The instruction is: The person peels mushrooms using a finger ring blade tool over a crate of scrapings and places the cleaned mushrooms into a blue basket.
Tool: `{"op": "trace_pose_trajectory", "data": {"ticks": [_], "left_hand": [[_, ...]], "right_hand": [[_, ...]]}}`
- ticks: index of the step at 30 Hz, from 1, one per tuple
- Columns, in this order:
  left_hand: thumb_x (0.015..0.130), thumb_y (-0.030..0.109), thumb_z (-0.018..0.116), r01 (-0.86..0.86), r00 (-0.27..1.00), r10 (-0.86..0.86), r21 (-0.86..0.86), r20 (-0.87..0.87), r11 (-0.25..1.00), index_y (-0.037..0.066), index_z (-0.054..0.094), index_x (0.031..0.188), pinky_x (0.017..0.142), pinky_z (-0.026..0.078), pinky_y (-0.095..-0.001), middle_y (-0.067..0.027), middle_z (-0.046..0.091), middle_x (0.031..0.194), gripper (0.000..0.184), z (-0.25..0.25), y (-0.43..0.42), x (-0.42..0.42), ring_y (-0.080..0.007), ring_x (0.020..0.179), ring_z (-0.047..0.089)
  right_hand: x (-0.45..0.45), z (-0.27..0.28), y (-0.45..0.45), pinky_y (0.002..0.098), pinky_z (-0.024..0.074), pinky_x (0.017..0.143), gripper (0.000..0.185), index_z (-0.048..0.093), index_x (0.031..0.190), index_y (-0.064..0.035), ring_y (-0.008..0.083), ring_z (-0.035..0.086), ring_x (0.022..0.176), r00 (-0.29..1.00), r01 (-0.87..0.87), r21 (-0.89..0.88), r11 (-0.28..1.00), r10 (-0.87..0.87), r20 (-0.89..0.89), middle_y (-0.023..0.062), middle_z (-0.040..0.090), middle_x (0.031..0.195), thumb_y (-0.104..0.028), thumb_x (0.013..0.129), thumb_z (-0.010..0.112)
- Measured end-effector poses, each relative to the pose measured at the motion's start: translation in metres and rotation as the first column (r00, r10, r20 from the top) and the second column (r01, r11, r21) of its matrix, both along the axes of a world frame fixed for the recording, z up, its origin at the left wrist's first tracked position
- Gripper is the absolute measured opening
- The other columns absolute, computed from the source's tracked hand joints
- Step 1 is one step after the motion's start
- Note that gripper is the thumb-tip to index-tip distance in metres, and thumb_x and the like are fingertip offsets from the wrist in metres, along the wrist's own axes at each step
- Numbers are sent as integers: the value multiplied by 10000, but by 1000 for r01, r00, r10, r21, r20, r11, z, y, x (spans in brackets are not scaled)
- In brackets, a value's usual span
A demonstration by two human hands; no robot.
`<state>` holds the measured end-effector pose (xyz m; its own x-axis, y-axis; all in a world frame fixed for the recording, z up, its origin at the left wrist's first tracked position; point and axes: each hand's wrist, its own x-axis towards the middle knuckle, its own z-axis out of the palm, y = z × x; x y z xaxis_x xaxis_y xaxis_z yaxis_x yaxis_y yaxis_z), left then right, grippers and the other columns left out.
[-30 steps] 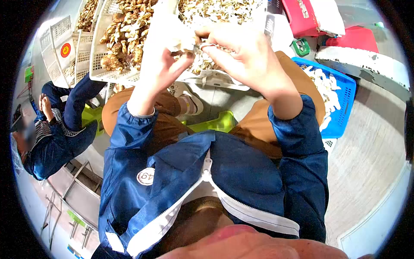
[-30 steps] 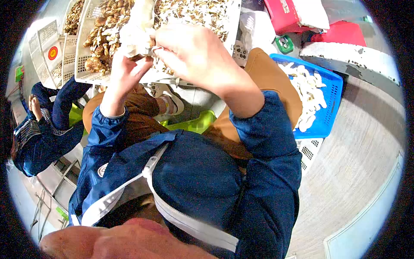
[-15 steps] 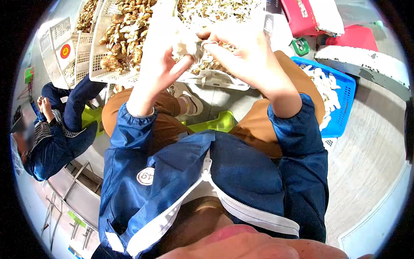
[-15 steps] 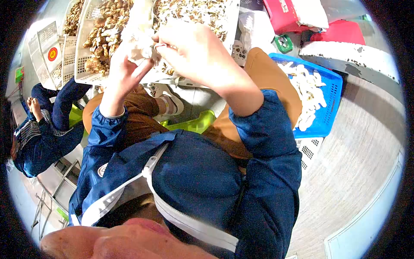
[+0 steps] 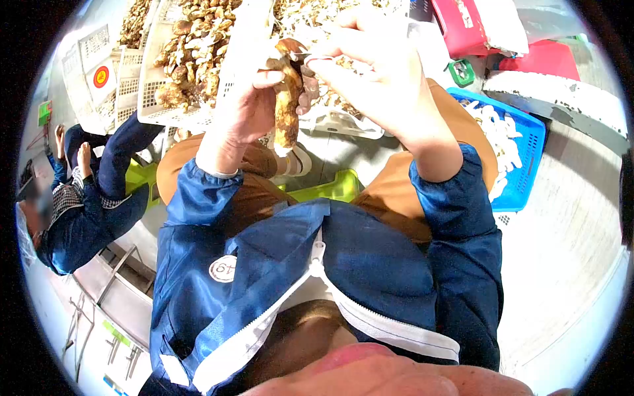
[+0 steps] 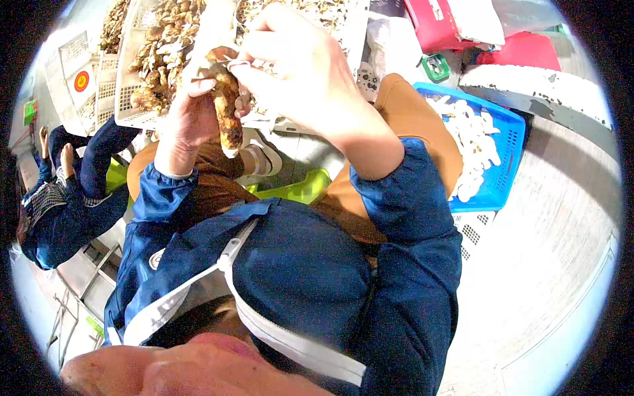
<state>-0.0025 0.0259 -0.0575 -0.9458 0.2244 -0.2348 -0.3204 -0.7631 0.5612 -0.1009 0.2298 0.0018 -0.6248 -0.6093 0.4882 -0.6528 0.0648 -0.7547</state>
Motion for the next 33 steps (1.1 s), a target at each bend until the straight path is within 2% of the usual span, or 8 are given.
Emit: {"op": "trace_pose_trajectory", "data": {"ticks": [2,5,12,14,16,18,21,33], "left_hand": [[882,122,646,15,1000,-13,-74,26,997,23,499,1316,808,555,-393,-145,633,1125,469,-5,-1,0,-261,979,641],[873,89,645,-72,995,88,-239,54,968,25,544,1282,860,537,-348,-101,634,1125,426,-1,7,2,-214,995,631],[902,89,631,-59,998,40,-545,-47,836,20,675,1153,913,501,-318,-80,655,1174,265,-47,-15,8,-162,1048,614],[911,107,630,-292,902,-186,-867,-390,403,26,659,1204,914,491,-311,-73,659,1160,305,-8,-4,-3,-153,1038,609],[918,124,631,-336,873,-238,-879,-425,337,30,639,1250,916,482,-304,-64,661,1151,344,2,3,-5,-144,1033,603],[923,139,635,-137,971,-48,-716,-232,685,31,615,1291,916,474,-297,-53,659,1148,384,-11,5,1,-135,1033,595],[920,143,648,-126,981,14,-572,-196,810,35,589,1317,916,469,-286,-35,652,1162,415,-20,3,2,-121,1043,583],[890,192,674,43,984,-166,-823,-64,567,24,596,1252,838,487,-276,-54,645,1095,407,-6,-6,7,-125,969,590]], "right_hand": [[1,-9,2,312,524,827,85,690,866,-38,228,681,935,999,46,161,986,-42,-29,106,719,1081,-89,810,729],[3,-23,-5,399,541,729,139,626,811,-23,311,668,820,998,20,-48,999,-17,63,114,690,885,-154,832,669],[5,-22,0,398,537,737,151,688,942,-39,324,666,824,993,-37,-10,999,37,108,144,682,876,-158,854,660],[5,-20,-1,406,538,741,151,689,952,-41,331,664,827,992,-24,23,999,21,128,151,679,882,-151,854,657],[7,-21,-3,414,541,749,148,689,955,-41,339,663,834,988,4,49,999,-11,152,155,677,890,-142,853,654],[9,-27,-6,422,541,747,139,684,952,-38,346,660,833,995,48,11,999,-48,89,155,675,893,-127,850,649],[11,-32,-12,426,543,740,140,679,961,-36,357,658,833,996,81,-28,996,-79,44,157,673,900,-107,845,648],[10,-33,-12,452,529,758,169,653,976,-37,376,654,855,990,92,115,989,-103,94,173,666,943,-163,882,593]]}}
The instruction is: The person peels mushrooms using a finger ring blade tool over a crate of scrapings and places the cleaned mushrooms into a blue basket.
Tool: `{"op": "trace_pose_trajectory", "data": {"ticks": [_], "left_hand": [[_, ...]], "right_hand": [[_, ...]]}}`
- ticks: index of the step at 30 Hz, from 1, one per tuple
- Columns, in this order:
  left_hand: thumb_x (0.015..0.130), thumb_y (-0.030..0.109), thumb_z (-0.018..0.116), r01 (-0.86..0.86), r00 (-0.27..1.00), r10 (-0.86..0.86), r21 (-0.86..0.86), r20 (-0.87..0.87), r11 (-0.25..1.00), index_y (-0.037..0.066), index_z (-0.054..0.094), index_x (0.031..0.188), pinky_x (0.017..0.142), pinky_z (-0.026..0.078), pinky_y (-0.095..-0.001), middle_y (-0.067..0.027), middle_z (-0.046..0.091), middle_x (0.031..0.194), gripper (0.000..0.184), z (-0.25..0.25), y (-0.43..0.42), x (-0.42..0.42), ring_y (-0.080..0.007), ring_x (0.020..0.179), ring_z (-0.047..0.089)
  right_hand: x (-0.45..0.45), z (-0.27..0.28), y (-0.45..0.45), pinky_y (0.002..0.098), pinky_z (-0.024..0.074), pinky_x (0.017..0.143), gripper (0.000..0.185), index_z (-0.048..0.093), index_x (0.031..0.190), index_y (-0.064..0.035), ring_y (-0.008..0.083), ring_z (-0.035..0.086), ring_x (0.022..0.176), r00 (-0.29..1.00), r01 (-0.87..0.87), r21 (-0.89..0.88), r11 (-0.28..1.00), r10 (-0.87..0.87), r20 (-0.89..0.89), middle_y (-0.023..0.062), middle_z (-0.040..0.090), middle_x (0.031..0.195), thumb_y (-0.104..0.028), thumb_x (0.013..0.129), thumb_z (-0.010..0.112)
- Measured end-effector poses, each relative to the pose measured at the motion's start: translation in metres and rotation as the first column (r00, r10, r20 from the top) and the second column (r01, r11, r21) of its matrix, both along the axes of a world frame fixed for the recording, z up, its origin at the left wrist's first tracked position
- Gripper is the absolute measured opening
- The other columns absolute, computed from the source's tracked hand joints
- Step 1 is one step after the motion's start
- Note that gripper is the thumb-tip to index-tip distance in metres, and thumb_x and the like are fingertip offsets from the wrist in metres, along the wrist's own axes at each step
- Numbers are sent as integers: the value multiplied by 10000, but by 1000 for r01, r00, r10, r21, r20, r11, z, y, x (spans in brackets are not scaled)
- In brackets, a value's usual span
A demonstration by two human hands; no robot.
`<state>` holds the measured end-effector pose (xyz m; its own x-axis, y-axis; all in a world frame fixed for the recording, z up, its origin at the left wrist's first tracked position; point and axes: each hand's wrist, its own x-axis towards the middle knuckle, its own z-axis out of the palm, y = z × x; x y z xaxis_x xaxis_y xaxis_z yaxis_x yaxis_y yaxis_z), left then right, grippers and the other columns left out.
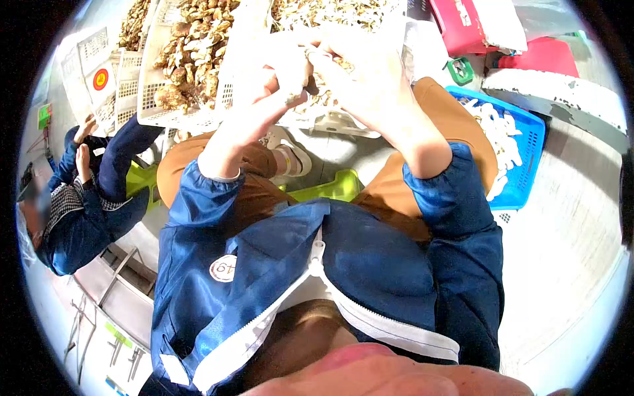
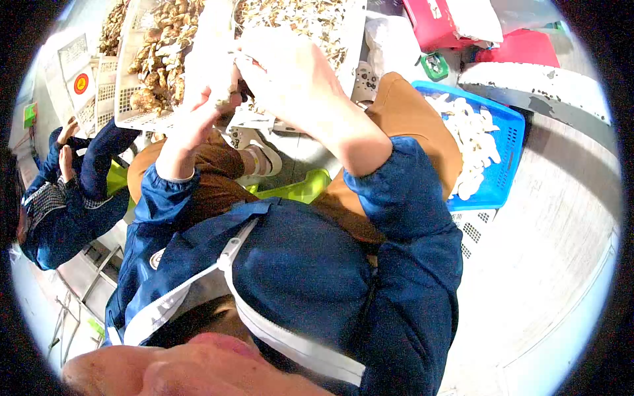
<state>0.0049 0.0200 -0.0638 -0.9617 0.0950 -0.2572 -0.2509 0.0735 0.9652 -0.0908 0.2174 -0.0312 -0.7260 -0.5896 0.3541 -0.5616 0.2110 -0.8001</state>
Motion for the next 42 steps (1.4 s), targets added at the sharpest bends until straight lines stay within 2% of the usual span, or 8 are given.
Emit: {"op": "trace_pose_trajectory", "data": {"ticks": [4,6,9,17,32,33,37,42], "left_hand": [[861,187,649,-99,992,127,506,-20,857,11,579,1219,795,551,-318,-105,631,1075,405,-1,10,-6,-227,952,648],[845,191,644,-109,993,30,798,113,593,12,507,1282,759,546,-389,-133,615,1080,492,3,6,-9,-287,943,638],[878,282,603,-162,984,16,854,177,495,13,521,1271,705,523,-383,-149,616,1060,484,4,9,-6,-281,902,627],[942,355,515,-151,987,53,778,150,610,40,499,1335,744,526,-388,-151,638,1100,504,0,13,-6,-251,892,637],[997,478,439,-321,924,-74,865,376,386,13,523,1258,764,595,-413,-146,624,1093,539,9,26,-1,-270,969,632],[998,500,426,-299,928,-126,903,350,308,27,541,1225,743,591,-405,-150,625,1086,537,7,22,-2,-276,955,638],[1001,534,392,-292,938,-120,928,325,230,52,544,1114,567,517,-313,-91,550,857,517,13,20,-4,-205,740,522],[1006,520,381,-314,931,-84,897,355,311,56,550,1071,458,382,-271,-65,490,722,498,9,20,-4,-168,655,453]], "right_hand": [[-4,14,5,373,519,739,159,654,920,-29,298,654,821,906,80,-1,997,-72,417,138,646,867,-178,865,666],[-12,5,8,324,513,741,135,669,906,-27,240,654,825,970,63,-141,988,-28,240,104,664,880,-146,853,707],[-14,6,6,372,529,709,157,657,894,-26,295,657,815,995,16,-139,990,-29,-91,122,657,879,-155,826,716],[-1,-2,-2,415,547,710,141,651,934,-23,360,655,818,989,-56,-194,979,28,-144,155,669,942,-133,850,682],[-8,-8,-3,356,526,607,117,659,863,-25,316,668,650,925,150,-108,983,-101,367,147,668,742,-140,851,673],[-9,2,2,277,518,740,118,694,939,-12,131,663,806,925,154,-99,983,-108,365,69,715,878,-116,883,704],[-19,18,6,377,491,668,71,626,820,10,314,622,761,995,96,-47,994,-97,-17,149,628,838,-55,825,656],[-19,3,6,314,531,760,123,675,902,-4,206,686,850,986,-6,27,1000,10,-165,99,721,928,-121,870,696]]}}
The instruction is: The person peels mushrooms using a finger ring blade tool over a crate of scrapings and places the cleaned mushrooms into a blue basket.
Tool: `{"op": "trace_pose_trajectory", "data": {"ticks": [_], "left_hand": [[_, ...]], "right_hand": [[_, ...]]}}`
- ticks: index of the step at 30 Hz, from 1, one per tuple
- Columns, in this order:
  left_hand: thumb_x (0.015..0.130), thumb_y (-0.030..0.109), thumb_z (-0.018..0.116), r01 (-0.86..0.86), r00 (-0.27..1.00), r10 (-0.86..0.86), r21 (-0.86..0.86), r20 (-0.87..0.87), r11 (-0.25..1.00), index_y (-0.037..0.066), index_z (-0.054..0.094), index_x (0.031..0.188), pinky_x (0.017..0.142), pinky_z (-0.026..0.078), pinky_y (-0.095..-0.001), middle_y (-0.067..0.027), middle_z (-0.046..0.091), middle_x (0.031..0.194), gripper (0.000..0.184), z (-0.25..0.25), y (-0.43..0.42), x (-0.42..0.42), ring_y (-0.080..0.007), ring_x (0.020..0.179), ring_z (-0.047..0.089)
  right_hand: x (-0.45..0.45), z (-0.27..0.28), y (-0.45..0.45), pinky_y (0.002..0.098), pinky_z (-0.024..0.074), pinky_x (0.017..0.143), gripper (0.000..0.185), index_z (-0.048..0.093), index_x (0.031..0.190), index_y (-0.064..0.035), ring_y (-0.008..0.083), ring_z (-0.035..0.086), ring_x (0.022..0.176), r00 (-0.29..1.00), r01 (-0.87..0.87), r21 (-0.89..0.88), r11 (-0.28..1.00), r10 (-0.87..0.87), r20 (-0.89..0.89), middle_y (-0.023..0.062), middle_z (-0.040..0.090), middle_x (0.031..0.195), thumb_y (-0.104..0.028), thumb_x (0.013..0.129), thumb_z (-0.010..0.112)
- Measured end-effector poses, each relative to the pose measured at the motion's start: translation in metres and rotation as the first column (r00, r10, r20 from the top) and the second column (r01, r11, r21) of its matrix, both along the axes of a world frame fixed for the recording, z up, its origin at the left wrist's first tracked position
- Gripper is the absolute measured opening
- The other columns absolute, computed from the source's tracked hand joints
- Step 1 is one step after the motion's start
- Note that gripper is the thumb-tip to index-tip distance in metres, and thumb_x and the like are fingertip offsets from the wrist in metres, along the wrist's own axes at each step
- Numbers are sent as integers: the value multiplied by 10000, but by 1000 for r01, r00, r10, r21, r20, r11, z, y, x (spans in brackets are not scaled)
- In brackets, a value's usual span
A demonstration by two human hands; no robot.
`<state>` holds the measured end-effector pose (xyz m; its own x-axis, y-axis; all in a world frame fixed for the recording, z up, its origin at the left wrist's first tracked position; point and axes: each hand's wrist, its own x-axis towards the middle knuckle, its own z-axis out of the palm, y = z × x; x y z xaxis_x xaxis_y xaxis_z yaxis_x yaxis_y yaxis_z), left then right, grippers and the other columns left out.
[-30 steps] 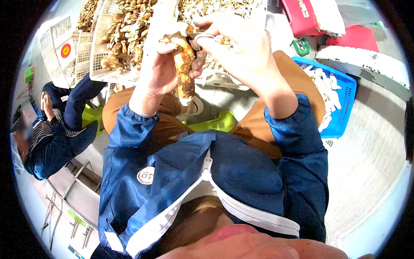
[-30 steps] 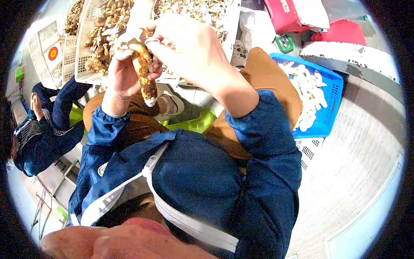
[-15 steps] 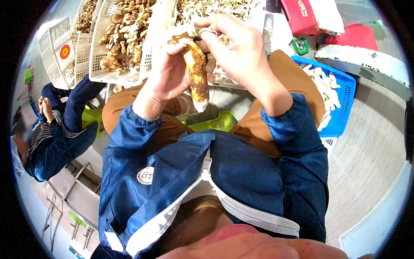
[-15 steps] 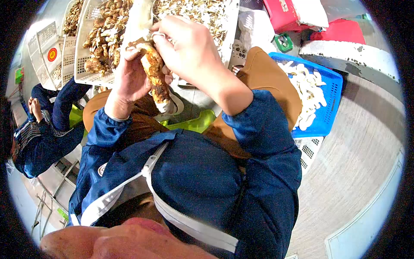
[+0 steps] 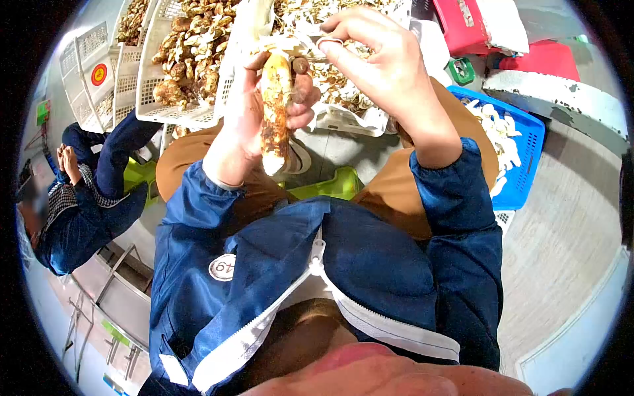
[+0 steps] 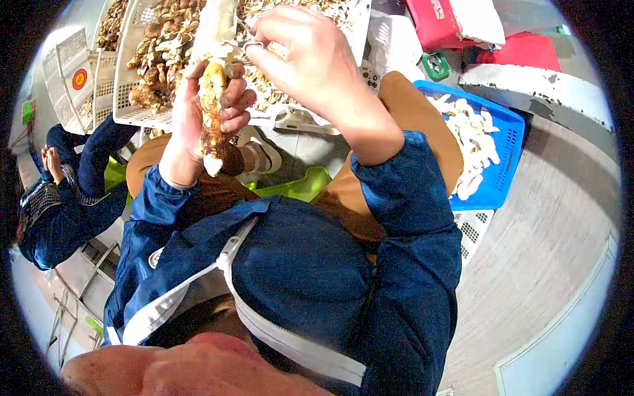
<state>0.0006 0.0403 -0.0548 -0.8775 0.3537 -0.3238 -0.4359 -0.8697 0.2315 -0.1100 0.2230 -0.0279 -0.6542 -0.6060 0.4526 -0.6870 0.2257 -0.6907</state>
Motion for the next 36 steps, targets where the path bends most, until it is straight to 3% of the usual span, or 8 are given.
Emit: {"op": "trace_pose_trajectory", "data": {"ticks": [3,7,10,14,23,26,30,36], "left_hand": [[979,540,408,-45,990,71,-205,120,978,53,560,990,385,343,-259,-30,432,599,511,13,9,-2,-139,522,395],[944,530,482,34,996,-57,-313,-65,949,85,591,1118,549,516,-272,-45,645,910,490,-2,-6,2,-167,761,673],[941,485,497,-29,998,-3,-515,-62,857,63,583,1184,568,541,-280,-49,646,911,494,6,0,1,-167,753,667],[930,406,512,-23,979,-92,-551,-181,834,16,526,1324,580,554,-285,-61,644,885,554,10,-5,-2,-181,709,657],[909,402,529,-5,955,-199,-682,-220,732,3,637,1167,501,503,-261,-109,656,831,487,0,-14,2,-158,594,617],[906,325,573,-8,916,-240,-613,-322,790,-5,636,1150,613,524,-274,-106,667,916,415,-3,-23,-2,-156,698,628],[877,201,638,-194,957,-114,-880,-267,434,-17,632,1140,803,504,-302,-78,663,1024,341,-24,-31,10,-166,881,615],[864,151,648,-76,970,-170,-883,-172,462,-4,609,1209,882,475,-300,-58,648,1088,381,-34,-37,17,-171,999,592]], "right_hand": [[2,-7,-2,361,552,751,148,666,884,-7,290,712,861,967,-74,-175,982,114,230,156,717,936,-150,851,674],[1,-1,4,357,552,773,149,648,864,5,286,717,887,944,-169,-195,966,215,252,166,722,958,-143,859,664],[1,0,7,343,550,768,151,637,852,13,270,717,883,931,-188,-223,957,246,271,169,721,947,-136,863,658],[2,3,10,324,548,757,142,633,850,16,252,713,860,910,-190,-257,948,268,317,160,716,916,-124,867,653],[5,17,16,280,515,748,112,670,913,18,124,656,843,886,-150,-123,981,188,425,90,712,916,-92,893,675],[3,14,17,240,498,768,87,684,926,15,76,625,862,829,-180,-181,967,248,501,59,718,953,-69,904,679],[4,15,17,233,489,748,93,681,914,10,59,605,841,801,-205,-196,959,279,530,29,709,919,-83,910,683],[4,19,18,222,472,671,117,690,921,-9,44,582,761,879,-108,-7,994,99,466,1,687,831,-123,902,708]]}}
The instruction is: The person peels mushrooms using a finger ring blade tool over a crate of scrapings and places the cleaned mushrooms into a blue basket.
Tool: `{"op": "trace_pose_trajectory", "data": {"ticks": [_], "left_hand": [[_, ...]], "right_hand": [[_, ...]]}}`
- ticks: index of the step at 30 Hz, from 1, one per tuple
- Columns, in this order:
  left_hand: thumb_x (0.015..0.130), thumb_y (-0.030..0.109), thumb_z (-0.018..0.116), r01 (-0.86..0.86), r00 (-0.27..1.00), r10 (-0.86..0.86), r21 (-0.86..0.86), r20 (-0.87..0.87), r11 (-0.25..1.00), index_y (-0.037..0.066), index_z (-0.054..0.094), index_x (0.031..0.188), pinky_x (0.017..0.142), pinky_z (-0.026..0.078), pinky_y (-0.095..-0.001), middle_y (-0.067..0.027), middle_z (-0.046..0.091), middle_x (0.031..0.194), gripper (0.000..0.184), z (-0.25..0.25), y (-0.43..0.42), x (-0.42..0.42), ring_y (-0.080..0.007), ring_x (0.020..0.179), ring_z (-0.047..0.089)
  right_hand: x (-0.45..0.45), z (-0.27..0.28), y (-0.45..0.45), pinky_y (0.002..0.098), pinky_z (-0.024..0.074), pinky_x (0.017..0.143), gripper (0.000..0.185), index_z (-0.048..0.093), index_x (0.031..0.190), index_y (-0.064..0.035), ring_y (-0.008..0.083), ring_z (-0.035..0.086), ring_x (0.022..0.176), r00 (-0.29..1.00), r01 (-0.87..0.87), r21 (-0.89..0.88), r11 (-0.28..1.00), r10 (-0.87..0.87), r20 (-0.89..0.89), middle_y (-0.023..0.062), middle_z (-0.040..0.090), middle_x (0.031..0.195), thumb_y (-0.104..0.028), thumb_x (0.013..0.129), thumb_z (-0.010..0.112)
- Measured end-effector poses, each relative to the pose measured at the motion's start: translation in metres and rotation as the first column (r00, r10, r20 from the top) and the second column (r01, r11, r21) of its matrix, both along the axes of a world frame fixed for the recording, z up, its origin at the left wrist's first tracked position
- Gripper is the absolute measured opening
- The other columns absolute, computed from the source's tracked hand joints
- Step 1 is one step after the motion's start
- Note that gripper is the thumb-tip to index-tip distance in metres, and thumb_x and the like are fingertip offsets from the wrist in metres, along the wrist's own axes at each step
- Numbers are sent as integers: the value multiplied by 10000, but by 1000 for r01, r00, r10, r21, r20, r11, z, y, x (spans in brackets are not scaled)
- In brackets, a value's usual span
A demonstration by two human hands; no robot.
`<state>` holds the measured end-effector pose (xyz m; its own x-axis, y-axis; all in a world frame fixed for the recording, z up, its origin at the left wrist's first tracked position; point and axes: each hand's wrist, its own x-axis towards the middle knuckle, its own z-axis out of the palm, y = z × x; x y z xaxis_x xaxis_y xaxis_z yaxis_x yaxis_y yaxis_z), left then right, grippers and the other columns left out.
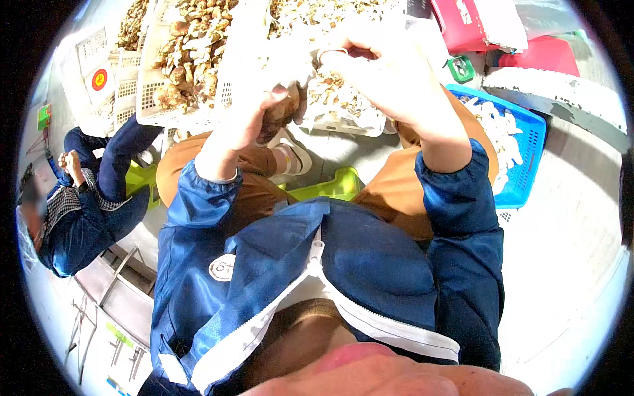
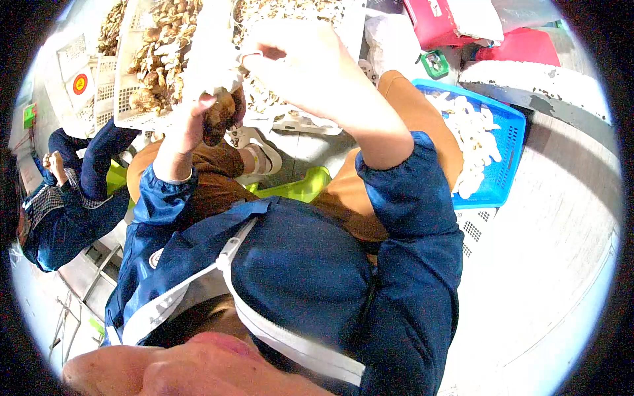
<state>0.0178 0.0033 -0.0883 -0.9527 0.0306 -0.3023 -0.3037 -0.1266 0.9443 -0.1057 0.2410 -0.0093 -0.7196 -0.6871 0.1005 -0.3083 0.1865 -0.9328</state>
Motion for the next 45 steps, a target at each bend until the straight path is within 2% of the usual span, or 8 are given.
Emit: {"op": "trace_pose_trajectory", "data": {"ticks": [4,9,21,26,28,33,38,45], "left_hand": [[872,108,643,31,999,-26,349,-19,937,20,592,1247,876,476,-291,-85,613,1193,389,18,2,-10,-177,1072,572],[839,9,702,-155,919,122,-57,-375,986,23,612,1242,954,492,-325,-65,673,1136,413,19,22,-22,-165,1084,622],[836,15,726,-355,784,148,-239,-602,904,34,657,1216,1003,472,-331,-103,604,1291,386,52,35,-32,-205,1172,592],[818,43,749,-119,707,0,-120,-707,986,69,670,1252,1016,497,-385,-176,447,1452,442,68,36,-26,-299,1234,565],[843,11,685,-45,762,-188,-340,-620,939,30,668,1244,1033,487,-405,-213,376,1505,402,65,32,-20,-311,1272,542],[694,21,569,-6,934,111,294,-340,956,76,118,1582,1174,316,-442,-238,312,1546,998,81,46,-24,-319,1427,366],[928,498,540,30,999,-14,620,-31,784,13,210,1555,1029,492,-454,-182,456,1459,858,60,26,-32,-282,1315,507],[866,319,661,-139,988,63,630,142,764,3,462,1437,941,545,-476,-167,464,1479,682,43,28,-33,-258,1226,559]], "right_hand": [[-9,-1,-7,235,462,631,138,692,905,-20,69,585,704,962,174,-77,982,-187,-201,20,662,767,-153,884,723],[-10,-15,-3,258,477,680,226,684,920,5,121,614,719,818,197,-49,979,-192,-542,83,637,786,-201,854,749],[-2,-38,-19,307,531,791,151,663,898,-45,100,611,793,670,250,-453,856,185,718,-9,641,827,-188,946,671],[-13,-35,-11,399,533,965,103,653,960,-46,156,664,910,548,186,-783,593,599,584,26,667,932,-138,978,612],[-7,-21,-10,383,533,946,94,654,986,-42,178,669,941,458,305,-722,621,569,683,55,696,983,-129,967,623],[-15,-12,4,335,553,906,85,687,964,-26,172,678,928,583,272,-691,670,456,673,71,708,982,-102,942,656],[-20,-10,10,310,556,890,112,691,978,-23,164,686,925,681,211,-480,851,224,697,72,712,974,-122,927,685],[-20,-10,10,332,590,893,159,690,1012,-10,158,693,927,759,144,-334,931,112,641,65,699,954,-142,925,693]]}}
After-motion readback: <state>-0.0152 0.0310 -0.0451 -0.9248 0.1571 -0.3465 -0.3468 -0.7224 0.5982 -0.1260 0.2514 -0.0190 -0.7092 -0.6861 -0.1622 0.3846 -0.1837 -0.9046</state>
